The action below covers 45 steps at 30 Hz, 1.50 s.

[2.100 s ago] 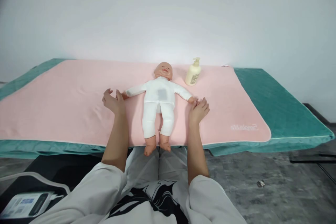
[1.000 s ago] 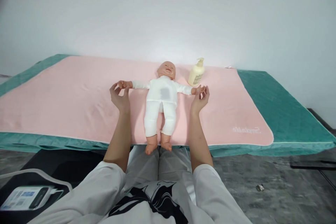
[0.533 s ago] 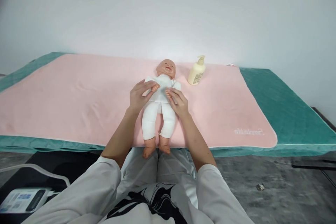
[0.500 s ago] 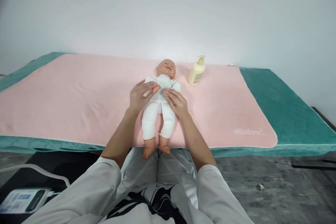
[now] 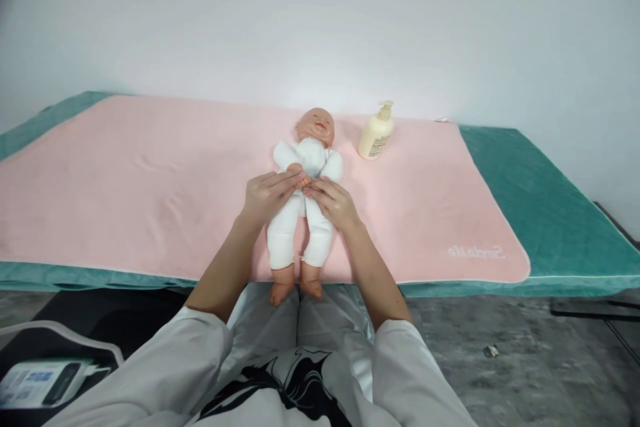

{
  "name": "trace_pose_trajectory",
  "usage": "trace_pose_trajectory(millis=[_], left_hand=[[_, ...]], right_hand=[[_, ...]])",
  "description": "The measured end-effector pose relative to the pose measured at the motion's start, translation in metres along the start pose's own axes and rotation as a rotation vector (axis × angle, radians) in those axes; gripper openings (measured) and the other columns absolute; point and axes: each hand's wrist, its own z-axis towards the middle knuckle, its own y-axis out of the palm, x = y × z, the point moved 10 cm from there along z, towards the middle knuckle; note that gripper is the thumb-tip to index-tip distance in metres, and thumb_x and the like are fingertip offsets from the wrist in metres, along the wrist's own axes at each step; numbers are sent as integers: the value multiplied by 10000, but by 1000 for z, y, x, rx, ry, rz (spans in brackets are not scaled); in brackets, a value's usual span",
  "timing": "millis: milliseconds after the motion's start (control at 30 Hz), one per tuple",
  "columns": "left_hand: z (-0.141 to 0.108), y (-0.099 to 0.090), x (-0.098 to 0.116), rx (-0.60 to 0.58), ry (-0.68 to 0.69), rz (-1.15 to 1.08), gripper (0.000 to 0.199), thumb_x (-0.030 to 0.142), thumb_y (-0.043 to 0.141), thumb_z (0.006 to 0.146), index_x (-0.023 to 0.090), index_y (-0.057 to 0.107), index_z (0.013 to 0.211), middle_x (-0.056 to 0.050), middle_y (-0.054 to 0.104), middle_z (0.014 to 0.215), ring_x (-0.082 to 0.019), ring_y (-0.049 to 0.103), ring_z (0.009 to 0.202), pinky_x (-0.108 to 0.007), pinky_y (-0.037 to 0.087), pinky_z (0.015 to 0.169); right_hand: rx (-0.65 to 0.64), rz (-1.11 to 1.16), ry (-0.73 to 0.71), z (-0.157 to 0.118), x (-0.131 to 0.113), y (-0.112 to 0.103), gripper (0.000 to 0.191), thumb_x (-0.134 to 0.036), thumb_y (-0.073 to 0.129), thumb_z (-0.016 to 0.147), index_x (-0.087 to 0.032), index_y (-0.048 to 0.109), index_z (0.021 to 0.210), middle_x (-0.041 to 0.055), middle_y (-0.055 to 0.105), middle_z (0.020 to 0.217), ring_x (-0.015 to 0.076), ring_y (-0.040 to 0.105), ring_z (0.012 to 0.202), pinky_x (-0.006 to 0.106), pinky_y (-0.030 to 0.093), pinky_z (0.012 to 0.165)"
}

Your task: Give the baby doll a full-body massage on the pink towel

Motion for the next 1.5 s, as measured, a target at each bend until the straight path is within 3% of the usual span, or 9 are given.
trace_pose_trajectory(millis=[133,533,667,833,967,1067,1233,1367,1500], left_hand=[[-4,-11,12,163,132,-6,215,221,561,980,219,754,1072,-38,784,1089,-147,766,906,-258,619,757],[-11,-15,13,285,148,36,203,179,600,950,216,751,1082,-55,773,1131,-151,766,908,-252,621,749],[-20,-26,-19,411,-108,-49,196,277,637,938,225,750,1089,-60,781,1093,-137,746,791,-243,585,655],[-55,-40,-88,630,-693,-246,346,392,685,883,239,698,1193,-33,753,1052,-63,578,552,-223,504,536],[-76,-48,-121,741,-911,-302,482,389,648,898,213,593,1343,-105,667,1293,-110,673,754,-210,524,530],[-88,-51,-140,717,-1027,-280,492,428,575,941,184,558,1368,-137,650,1304,-174,710,949,-209,536,550],[-108,-39,-162,447,-1270,-229,446,487,509,963,178,592,1275,-115,700,1214,-136,685,603,-297,544,639],[-110,-35,-165,284,-1337,-167,382,451,480,970,172,611,1197,-104,738,1083,-158,684,590,-329,547,750],[-108,-37,-164,321,-1315,-201,380,446,498,962,181,604,1213,-103,718,1183,-121,627,493,-312,540,687]], right_hand=[[159,110,-134,-2,-13,-13,194,-220,579,964,-242,771,978,78,708,1176,162,708,1103,324,640,960],[178,187,-53,-3,0,-13,191,-260,578,964,-259,761,1018,79,694,1220,191,687,1141,390,624,1004],[354,137,34,-10,19,-33,211,-308,606,947,-253,744,1096,90,694,1202,214,678,1146,408,598,1021],[675,126,396,-38,69,-75,392,-396,614,920,-203,643,1260,106,676,1226,236,651,1185,466,522,1080],[834,134,718,-71,105,-96,504,-437,560,927,-160,552,1347,135,622,1336,214,634,1219,423,513,1076],[812,110,906,-89,123,-100,498,-458,578,912,-137,584,1292,138,657,1272,207,654,1161,373,532,1020],[671,38,1120,-106,140,-97,423,-484,598,895,-112,659,1086,125,721,974,203,698,874,333,558,836],[569,-101,1152,-108,144,-98,390,-526,565,903,-154,667,958,110,725,881,216,678,816,364,539,840],[595,-29,1134,-108,147,-95,424,-543,566,896,-145,659,1013,117,721,939,218,685,869,365,543,861]])
